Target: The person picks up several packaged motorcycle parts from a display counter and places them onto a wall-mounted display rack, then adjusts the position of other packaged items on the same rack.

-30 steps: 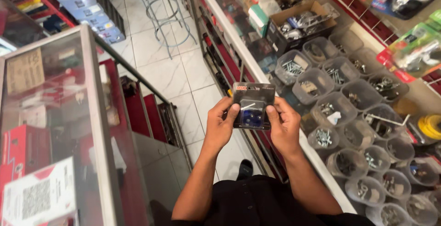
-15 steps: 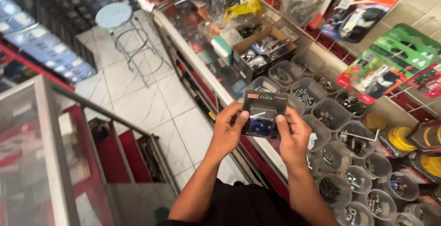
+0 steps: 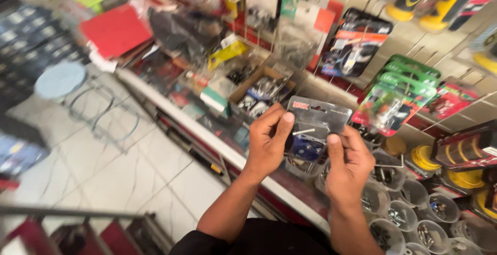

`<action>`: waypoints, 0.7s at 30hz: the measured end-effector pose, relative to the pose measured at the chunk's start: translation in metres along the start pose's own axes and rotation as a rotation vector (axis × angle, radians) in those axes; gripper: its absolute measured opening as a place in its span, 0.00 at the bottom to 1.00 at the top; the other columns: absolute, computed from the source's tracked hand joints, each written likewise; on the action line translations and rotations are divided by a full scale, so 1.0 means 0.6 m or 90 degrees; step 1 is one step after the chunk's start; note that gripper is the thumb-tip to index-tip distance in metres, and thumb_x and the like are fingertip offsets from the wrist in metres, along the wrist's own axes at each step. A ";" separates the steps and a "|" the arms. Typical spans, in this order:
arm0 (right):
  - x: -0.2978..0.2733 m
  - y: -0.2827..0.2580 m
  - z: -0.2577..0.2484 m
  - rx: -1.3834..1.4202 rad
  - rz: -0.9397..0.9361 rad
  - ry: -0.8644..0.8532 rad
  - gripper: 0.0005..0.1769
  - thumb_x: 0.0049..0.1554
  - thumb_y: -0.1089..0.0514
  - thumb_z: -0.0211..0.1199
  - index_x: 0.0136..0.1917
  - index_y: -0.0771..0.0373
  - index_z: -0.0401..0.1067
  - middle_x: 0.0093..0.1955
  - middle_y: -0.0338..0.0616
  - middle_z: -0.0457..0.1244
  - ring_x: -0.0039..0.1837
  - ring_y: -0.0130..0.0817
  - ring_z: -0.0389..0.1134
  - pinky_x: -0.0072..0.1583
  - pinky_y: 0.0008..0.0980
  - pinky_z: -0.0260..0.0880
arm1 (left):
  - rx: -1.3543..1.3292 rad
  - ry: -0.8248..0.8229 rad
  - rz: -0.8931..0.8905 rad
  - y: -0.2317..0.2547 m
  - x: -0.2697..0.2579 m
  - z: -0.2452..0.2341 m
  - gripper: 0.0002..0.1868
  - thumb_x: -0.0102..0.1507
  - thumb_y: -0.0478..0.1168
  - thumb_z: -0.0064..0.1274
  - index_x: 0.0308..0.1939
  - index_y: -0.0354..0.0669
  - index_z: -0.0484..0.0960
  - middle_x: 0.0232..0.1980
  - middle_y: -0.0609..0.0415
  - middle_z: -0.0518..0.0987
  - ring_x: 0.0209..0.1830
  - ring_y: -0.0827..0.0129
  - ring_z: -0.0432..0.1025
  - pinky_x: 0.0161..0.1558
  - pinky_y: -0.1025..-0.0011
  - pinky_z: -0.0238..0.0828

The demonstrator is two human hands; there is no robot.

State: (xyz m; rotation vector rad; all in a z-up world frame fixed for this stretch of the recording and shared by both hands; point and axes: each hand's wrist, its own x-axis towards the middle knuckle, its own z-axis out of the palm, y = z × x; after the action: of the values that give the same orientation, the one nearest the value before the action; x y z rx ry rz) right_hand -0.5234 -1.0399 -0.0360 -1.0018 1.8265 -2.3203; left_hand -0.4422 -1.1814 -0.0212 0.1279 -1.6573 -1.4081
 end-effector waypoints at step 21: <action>0.284 -0.145 0.165 -0.214 -0.314 0.073 0.08 0.78 0.62 0.57 0.57 0.70 0.69 0.45 0.30 0.59 0.47 0.16 0.55 0.49 0.19 0.56 | -0.290 -0.171 0.184 0.052 0.394 -0.020 0.21 0.75 0.55 0.46 0.54 0.41 0.79 0.43 0.62 0.80 0.42 0.82 0.76 0.45 0.75 0.80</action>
State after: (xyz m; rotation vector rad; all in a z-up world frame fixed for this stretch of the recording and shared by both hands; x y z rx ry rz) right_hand -0.5784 -1.1651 0.1303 -1.5464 2.2882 -2.3987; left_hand -0.5534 -1.3217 0.1371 -0.5596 -1.4469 -1.5837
